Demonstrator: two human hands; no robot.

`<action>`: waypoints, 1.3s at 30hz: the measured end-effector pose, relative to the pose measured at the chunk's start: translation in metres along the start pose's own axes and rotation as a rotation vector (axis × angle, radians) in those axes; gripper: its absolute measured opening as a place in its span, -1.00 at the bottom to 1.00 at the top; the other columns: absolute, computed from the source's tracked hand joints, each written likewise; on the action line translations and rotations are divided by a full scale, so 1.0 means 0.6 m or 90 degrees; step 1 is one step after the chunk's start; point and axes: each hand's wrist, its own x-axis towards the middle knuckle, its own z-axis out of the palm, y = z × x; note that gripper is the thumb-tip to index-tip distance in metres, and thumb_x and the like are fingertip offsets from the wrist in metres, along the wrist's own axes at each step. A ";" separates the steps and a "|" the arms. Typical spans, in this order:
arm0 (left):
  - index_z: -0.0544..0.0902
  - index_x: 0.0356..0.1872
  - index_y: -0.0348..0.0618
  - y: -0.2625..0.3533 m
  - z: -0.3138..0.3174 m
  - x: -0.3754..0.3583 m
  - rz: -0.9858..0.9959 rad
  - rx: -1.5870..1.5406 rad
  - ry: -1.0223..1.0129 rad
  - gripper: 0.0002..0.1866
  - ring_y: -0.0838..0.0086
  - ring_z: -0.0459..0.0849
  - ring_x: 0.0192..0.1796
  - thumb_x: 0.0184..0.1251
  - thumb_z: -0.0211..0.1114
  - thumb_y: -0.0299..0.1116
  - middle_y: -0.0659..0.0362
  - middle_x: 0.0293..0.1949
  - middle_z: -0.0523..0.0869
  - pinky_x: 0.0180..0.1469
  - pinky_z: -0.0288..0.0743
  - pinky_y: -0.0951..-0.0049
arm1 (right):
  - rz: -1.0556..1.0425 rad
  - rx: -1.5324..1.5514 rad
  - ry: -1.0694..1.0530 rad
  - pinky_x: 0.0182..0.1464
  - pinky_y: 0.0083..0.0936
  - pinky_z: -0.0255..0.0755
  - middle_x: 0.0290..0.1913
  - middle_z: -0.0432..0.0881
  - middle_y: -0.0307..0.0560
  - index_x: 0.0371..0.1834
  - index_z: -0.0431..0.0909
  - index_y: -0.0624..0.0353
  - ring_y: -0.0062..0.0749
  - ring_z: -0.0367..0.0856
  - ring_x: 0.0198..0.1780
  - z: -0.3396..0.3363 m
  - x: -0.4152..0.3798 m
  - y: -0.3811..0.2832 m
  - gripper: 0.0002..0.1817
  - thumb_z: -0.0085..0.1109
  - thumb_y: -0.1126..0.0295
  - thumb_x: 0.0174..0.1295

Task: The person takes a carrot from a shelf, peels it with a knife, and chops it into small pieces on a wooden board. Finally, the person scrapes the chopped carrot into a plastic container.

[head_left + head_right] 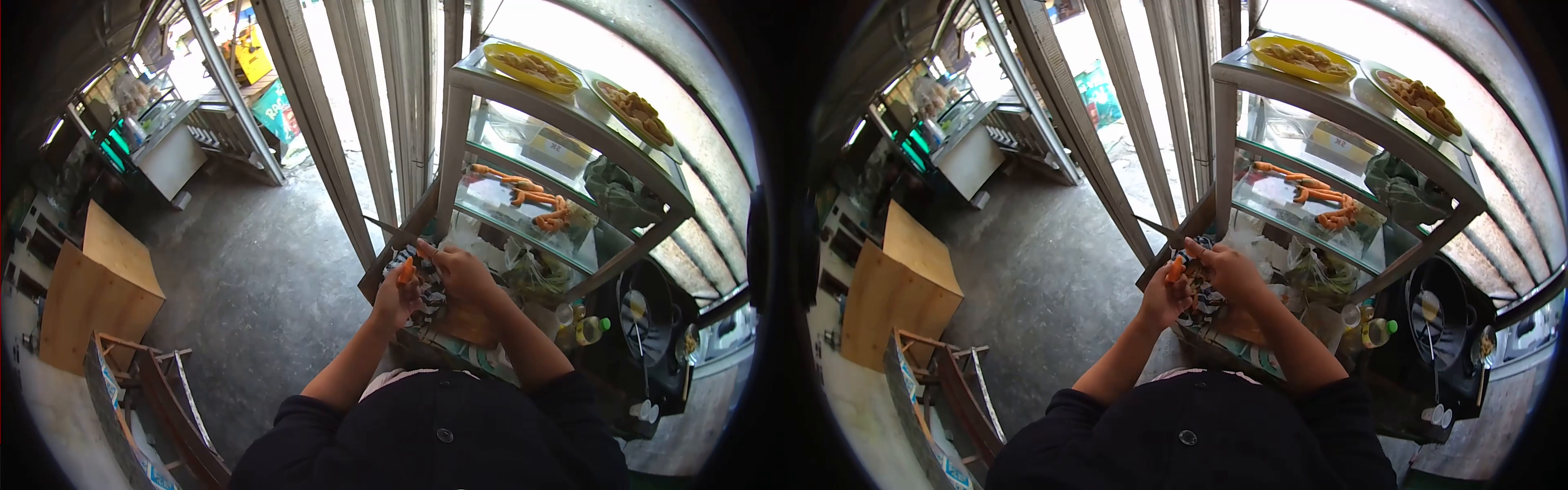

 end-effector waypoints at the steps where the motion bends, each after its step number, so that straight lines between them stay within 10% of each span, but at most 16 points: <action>1: 0.48 -0.11 -0.03 0.003 0.003 -0.005 0.003 -0.001 -0.003 -0.65 0.58 0.32 -0.52 0.56 -0.10 0.02 0.36 -0.57 0.34 -0.44 0.25 0.50 | -0.035 -0.027 -0.007 -0.18 -0.28 0.52 -0.36 0.54 0.02 0.39 0.38 -0.45 -0.10 0.65 -0.27 0.005 0.004 0.014 -0.37 0.08 0.45 0.25; 9: 0.45 -0.06 0.01 -0.009 -0.006 -0.020 0.148 -0.011 -0.016 -0.66 0.56 0.26 -0.54 0.58 -0.13 0.02 0.34 -0.57 0.34 -0.44 0.21 0.51 | -0.085 0.117 0.087 -0.18 -0.32 0.48 -0.37 0.55 0.02 0.47 0.28 -0.20 -0.18 0.61 -0.34 0.021 0.000 0.010 -0.38 0.07 0.43 0.32; 18: 0.48 0.15 -0.01 -0.025 0.054 -0.014 0.138 0.104 -0.017 -0.62 0.59 0.55 -0.43 0.58 -0.15 -0.05 0.28 -0.41 0.56 -0.46 0.49 0.56 | -0.080 0.230 -0.160 -0.27 -0.48 0.41 -0.47 0.53 -0.09 0.56 0.06 0.00 -0.43 0.46 -0.47 -0.073 -0.042 -0.016 -0.22 0.20 0.21 0.31; 29: 0.18 0.47 0.01 -0.024 0.081 -0.029 0.198 0.188 -0.244 -0.40 0.61 0.56 -0.43 0.55 -0.07 0.05 0.22 -0.30 0.55 -0.46 0.50 0.58 | -0.115 0.238 -0.140 -0.25 -0.33 0.43 -0.49 0.60 0.04 0.58 -0.01 -0.05 -0.16 0.59 -0.46 -0.102 -0.061 -0.018 -0.13 0.24 0.14 0.26; 39: 0.19 0.47 0.10 -0.039 0.108 -0.047 0.138 0.132 -0.143 -0.44 0.72 0.37 -0.48 0.57 -0.08 0.03 0.35 -0.38 0.44 -0.49 0.25 0.70 | -0.123 0.150 -0.062 -0.29 -0.25 0.45 -0.45 0.59 0.04 0.53 0.14 -0.09 -0.04 0.63 -0.41 -0.097 -0.074 -0.021 -0.20 0.27 0.14 0.23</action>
